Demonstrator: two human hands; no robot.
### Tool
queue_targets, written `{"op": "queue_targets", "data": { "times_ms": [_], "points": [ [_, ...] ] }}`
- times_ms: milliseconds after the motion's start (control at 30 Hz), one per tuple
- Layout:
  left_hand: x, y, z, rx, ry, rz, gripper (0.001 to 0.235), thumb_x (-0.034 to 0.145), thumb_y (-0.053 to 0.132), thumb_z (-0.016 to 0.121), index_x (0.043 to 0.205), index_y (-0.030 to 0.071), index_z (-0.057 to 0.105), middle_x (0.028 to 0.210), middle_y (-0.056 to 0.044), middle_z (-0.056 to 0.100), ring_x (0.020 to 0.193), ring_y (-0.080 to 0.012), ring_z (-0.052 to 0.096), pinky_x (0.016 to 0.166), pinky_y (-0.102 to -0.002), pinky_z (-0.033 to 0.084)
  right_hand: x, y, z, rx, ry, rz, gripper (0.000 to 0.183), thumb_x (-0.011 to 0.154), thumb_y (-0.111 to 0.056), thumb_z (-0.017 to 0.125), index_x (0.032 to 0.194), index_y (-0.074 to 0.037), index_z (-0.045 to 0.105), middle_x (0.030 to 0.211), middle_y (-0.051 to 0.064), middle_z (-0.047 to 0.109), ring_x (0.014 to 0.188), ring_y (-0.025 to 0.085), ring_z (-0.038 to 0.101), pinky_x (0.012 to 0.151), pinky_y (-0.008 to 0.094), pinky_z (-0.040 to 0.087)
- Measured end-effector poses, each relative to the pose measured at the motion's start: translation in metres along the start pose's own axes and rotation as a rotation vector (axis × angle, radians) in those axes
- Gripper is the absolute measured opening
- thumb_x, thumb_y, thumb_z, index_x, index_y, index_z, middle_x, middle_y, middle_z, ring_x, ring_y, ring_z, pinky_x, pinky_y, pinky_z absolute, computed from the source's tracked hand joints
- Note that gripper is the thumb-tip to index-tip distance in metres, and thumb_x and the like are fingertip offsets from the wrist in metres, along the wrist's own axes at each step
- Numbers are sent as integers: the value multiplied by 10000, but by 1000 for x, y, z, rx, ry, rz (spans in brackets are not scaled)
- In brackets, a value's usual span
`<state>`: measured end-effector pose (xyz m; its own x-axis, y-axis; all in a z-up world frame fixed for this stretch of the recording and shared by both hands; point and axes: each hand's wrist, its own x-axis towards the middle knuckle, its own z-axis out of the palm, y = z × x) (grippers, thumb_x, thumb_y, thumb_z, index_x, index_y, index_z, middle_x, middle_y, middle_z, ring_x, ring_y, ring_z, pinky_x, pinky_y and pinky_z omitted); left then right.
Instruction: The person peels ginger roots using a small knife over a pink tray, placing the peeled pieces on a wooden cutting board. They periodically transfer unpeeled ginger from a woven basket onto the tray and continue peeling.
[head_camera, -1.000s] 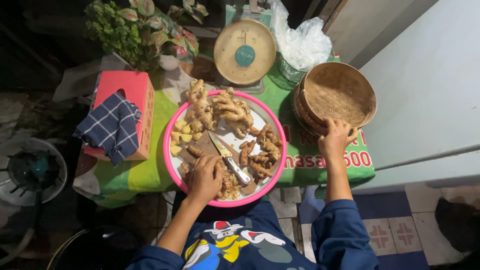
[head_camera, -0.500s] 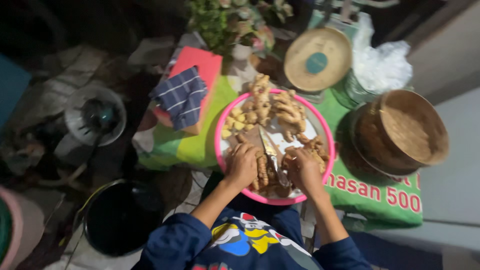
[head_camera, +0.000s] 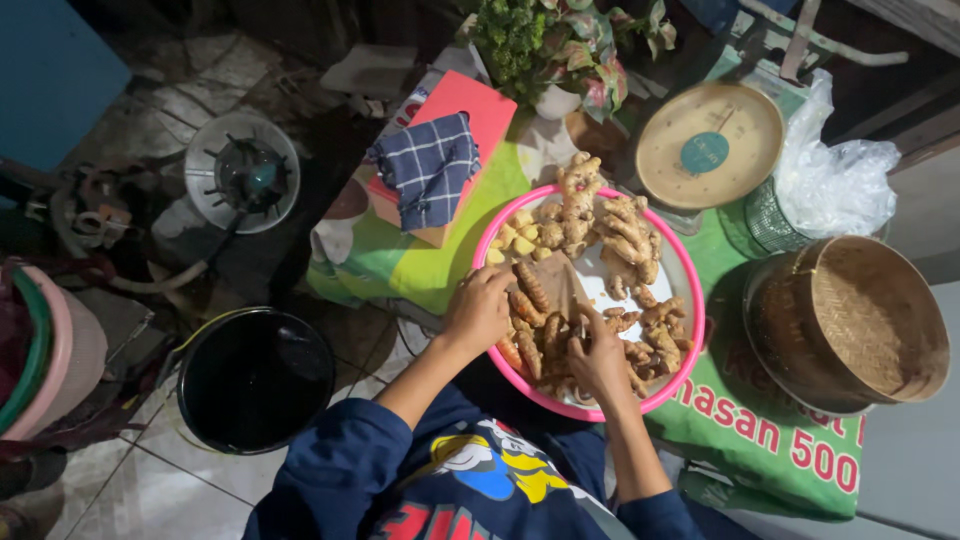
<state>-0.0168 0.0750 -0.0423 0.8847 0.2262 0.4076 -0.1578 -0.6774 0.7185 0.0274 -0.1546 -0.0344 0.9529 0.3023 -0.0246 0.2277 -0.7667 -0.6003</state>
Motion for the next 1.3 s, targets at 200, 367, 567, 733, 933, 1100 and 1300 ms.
{"op": "queue_targets", "data": {
  "times_ms": [200, 367, 567, 733, 933, 1100, 1300],
  "points": [
    [-8, 6, 21, -30, -149, 2, 266, 818, 4, 630, 1068, 46, 710, 1086, -169, 687, 1048, -380, 631, 928, -479, 503, -13, -14, 11, 107, -2, 70, 391, 855, -228, 786, 1187, -74, 650, 781, 173, 727, 662, 273, 702, 636, 404, 553],
    [-10, 1, 23, -37, -160, -12, 323, 765, -48, 613, 1049, 67, 716, 1068, -141, 700, 1037, -368, 648, 920, -456, 525, -8, -17, 14, 72, -53, 97, 413, 810, -226, 828, 1119, -33, 632, 761, 173, 711, 637, 255, 688, 616, 393, 546],
    [-1, -13, 9, -27, -96, -83, 306, 795, -52, 603, 1052, 72, 712, 1064, -156, 681, 1005, -384, 646, 875, -457, 534, -3, -16, 7, 150, -87, 91, 401, 809, -217, 813, 1110, -24, 632, 806, 164, 714, 695, 218, 672, 649, 374, 538],
    [0, -10, 14, -10, -97, -47, 257, 802, -27, 628, 1027, 62, 713, 1027, -181, 679, 992, -400, 635, 881, -484, 518, 2, -15, 13, 101, -121, -33, 328, 852, -285, 846, 1012, -30, 713, 812, 146, 710, 724, 210, 661, 687, 374, 538],
    [0, -4, 7, 17, -151, -65, 285, 767, -37, 621, 1009, 74, 725, 1011, -182, 688, 1003, -392, 642, 895, -477, 523, 47, -6, 31, 104, -15, -172, 331, 835, -162, 771, 1137, -44, 701, 977, 174, 768, 887, 301, 729, 777, 396, 560],
    [1, -7, -10, -43, -122, -132, 299, 756, -32, 645, 1028, 70, 717, 1046, -167, 691, 1016, -386, 646, 878, -459, 530, 58, -10, 34, 65, -35, -47, 379, 827, -205, 797, 1147, -36, 686, 992, 204, 752, 894, 320, 737, 782, 415, 566],
    [7, -1, -9, -38, -315, 50, 429, 750, -56, 627, 1141, 96, 716, 1227, -119, 690, 1200, -346, 607, 1017, -442, 493, 42, -4, -12, 38, -111, 89, 351, 879, -288, 754, 1150, -68, 722, 968, 190, 769, 859, 308, 751, 770, 413, 558]
  ]
}}
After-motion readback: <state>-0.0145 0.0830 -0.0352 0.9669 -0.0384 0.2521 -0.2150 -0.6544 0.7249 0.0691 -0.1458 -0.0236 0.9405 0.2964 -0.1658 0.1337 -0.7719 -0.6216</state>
